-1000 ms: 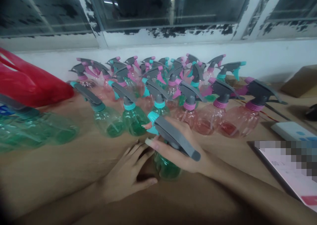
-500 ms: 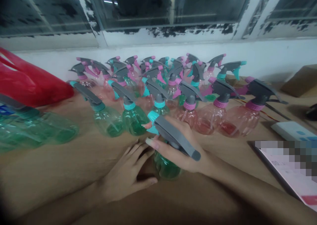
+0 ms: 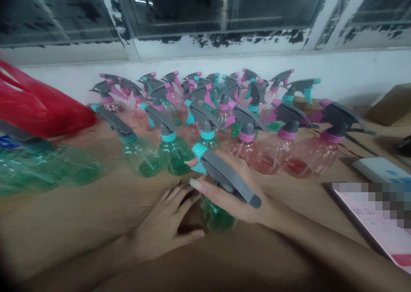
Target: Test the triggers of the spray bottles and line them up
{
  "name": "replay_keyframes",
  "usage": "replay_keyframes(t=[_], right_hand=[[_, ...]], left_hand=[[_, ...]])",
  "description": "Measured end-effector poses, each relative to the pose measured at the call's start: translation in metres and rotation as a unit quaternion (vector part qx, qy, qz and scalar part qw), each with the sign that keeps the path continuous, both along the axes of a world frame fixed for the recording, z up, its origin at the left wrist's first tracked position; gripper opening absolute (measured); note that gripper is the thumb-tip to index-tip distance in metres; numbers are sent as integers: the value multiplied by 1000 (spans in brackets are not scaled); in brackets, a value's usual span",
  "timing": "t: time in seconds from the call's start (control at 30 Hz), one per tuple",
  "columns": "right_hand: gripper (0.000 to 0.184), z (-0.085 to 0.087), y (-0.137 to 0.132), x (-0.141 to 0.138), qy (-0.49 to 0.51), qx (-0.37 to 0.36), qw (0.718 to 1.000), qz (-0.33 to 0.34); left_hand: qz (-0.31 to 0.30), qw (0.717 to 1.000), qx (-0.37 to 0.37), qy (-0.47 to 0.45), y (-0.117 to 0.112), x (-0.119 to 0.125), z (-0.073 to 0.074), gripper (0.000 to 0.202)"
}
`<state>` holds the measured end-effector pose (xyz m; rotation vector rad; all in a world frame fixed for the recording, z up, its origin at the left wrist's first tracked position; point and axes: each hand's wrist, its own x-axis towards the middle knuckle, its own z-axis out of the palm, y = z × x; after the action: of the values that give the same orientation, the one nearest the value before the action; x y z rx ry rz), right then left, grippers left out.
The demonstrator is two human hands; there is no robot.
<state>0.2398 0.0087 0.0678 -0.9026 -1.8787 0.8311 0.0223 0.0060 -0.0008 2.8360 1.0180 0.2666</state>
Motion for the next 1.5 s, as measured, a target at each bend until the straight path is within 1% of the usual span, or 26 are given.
replay_keyframes(t=[0.23,0.37,0.47,0.6,0.67,0.8,0.83,0.9,1.0,1.23,1.5], right_hand=[[27,-5,1,0,25,-15,1000,8],[16,-1,0,-4,20,-12,999,-41],[15,0,0,-5,27,-3,998,-61],[15,-3,2,-3,34,-2,998,-44],[14,-4,2,-3,29,-10,999,-25],[23,-2,-1,-4,33,-43,999,0],[25,-1,-2,-4,34,-49,998,-2],[28,0,-3,-4,38,-39,998,-9],[27,0,-2,-3,42,-19,999,-13],[26,-2,-2,-2,57,-29,998,8],[28,-1,-2,-1,53,-40,998,1]], left_hand=[[-4,1000,1,1,0,1,0,75],[-1,1000,-2,-4,0,0,1,74],[-4,1000,-1,0,0,1,2,75],[-2,1000,5,12,0,1,0,76],[0,1000,7,11,1,1,-1,77],[0,1000,8,9,0,1,-1,77],[0,1000,8,11,0,0,0,76],[0,1000,10,11,0,0,0,75],[-2,1000,13,9,-1,0,0,75],[-5,1000,13,3,0,0,-2,75],[-6,1000,17,7,1,0,-3,75]])
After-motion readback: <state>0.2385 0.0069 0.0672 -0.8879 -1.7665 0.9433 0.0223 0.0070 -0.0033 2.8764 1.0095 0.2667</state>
